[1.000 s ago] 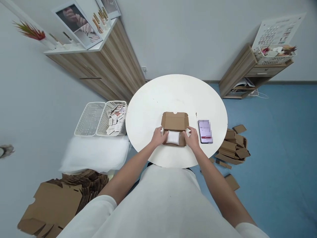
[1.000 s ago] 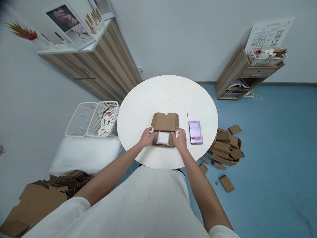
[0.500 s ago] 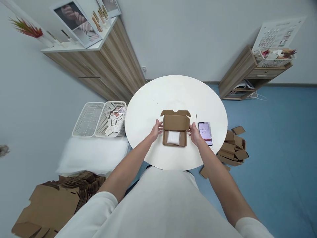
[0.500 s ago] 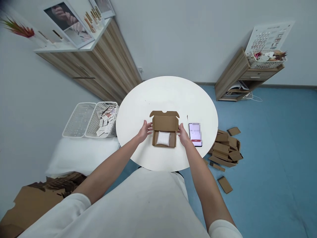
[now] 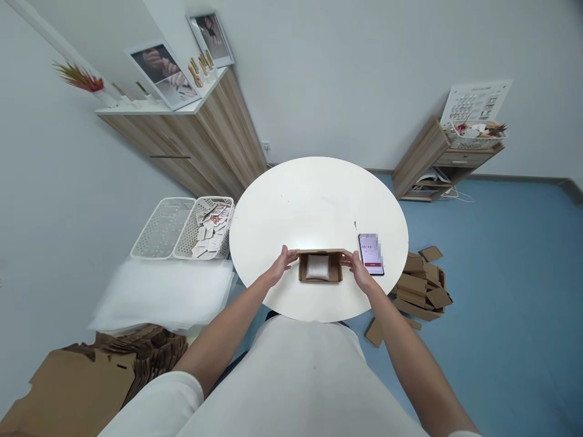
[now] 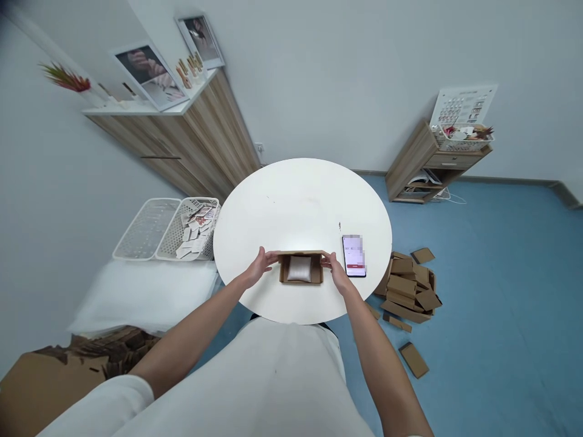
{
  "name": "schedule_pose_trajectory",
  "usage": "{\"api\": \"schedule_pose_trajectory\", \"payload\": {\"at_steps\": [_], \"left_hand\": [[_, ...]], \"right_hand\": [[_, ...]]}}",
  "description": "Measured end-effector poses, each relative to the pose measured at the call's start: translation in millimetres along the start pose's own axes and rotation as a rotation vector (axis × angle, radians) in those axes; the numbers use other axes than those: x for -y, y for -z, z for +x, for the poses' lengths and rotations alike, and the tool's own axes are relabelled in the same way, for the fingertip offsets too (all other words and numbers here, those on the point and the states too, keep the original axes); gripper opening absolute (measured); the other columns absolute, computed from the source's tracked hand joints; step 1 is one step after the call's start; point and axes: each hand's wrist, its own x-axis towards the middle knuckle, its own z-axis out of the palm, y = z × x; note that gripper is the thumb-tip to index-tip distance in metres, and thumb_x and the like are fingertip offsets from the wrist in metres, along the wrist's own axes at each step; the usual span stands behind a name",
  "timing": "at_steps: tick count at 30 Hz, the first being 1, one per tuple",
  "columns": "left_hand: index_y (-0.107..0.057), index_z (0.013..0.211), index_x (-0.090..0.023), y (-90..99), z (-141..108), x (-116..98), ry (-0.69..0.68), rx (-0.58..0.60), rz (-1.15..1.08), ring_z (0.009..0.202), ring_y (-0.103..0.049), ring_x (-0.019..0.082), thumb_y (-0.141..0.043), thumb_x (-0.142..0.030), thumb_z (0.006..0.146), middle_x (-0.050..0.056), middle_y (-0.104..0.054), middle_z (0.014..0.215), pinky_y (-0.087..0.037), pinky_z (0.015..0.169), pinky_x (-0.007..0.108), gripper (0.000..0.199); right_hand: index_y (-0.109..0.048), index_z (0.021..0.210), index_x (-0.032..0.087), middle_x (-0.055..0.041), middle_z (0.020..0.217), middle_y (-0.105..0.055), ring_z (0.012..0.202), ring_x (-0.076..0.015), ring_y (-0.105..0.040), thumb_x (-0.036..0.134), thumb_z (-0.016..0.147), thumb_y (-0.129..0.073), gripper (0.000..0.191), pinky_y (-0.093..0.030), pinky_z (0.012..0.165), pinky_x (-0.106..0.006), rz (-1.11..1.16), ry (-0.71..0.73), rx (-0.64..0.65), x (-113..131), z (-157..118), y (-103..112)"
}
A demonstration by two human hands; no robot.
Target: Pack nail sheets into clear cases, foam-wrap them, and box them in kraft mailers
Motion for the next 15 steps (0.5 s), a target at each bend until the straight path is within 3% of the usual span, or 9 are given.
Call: {"api": "schedule_pose_trajectory", "payload": {"at_steps": [4, 8, 11, 15], "left_hand": [[-0.050, 0.117, -0.026, -5.1, -11, 3, 0.032, -0.028, 0.079, 0.114, -0.047, 0.020, 0.004, -0.058, 0.083, 0.006, -0.053, 0.122, -0.041, 0.085, 0.036, 0.071], [-0.048, 0.117, -0.024, -18.8, -22, 9, -0.012, -0.102, 0.173, 0.109, -0.050, 0.021, -0.025, -0.056, 0.084, 0.008, -0.049, 0.125, -0.041, 0.086, 0.033, 0.051], [-0.046, 0.119, -0.023, -31.5, -30, 16, -0.093, -0.150, 0.375, 0.113, -0.045, 0.022, -0.035, -0.053, 0.082, 0.009, -0.044, 0.128, -0.038, 0.090, 0.035, 0.049], [-0.050, 0.115, -0.026, -45.2, -39, 23, -0.102, -0.166, 0.705, 0.123, -0.031, 0.029, -0.040, -0.053, 0.079, 0.009, -0.036, 0.133, -0.029, 0.096, 0.046, 0.045]], "right_hand": [[-0.046, 0.124, 0.029, -0.0069, 0.127, -0.049, 0.115, -0.0246, -0.045, 0.067, 0.079, -0.008, 0.070, -0.027, 0.097, -0.047, 0.020, 0.027, 0.079, -1, -18, 3], [-0.045, 0.123, 0.026, -0.0081, 0.126, -0.048, 0.112, -0.0231, -0.047, 0.062, 0.080, -0.029, 0.059, -0.032, 0.095, -0.042, -0.058, 0.079, 0.056, -4, -37, -2], [-0.040, 0.126, 0.025, -0.0085, 0.124, -0.047, 0.106, -0.0206, -0.050, 0.058, 0.078, -0.038, 0.058, -0.037, 0.091, -0.038, -0.194, 0.111, 0.010, -11, -48, -12], [-0.037, 0.127, 0.027, -0.0092, 0.126, -0.041, 0.109, -0.0223, -0.047, 0.055, 0.076, -0.045, 0.059, -0.038, 0.090, -0.038, -0.451, 0.088, -0.043, -23, -59, -26]]}}
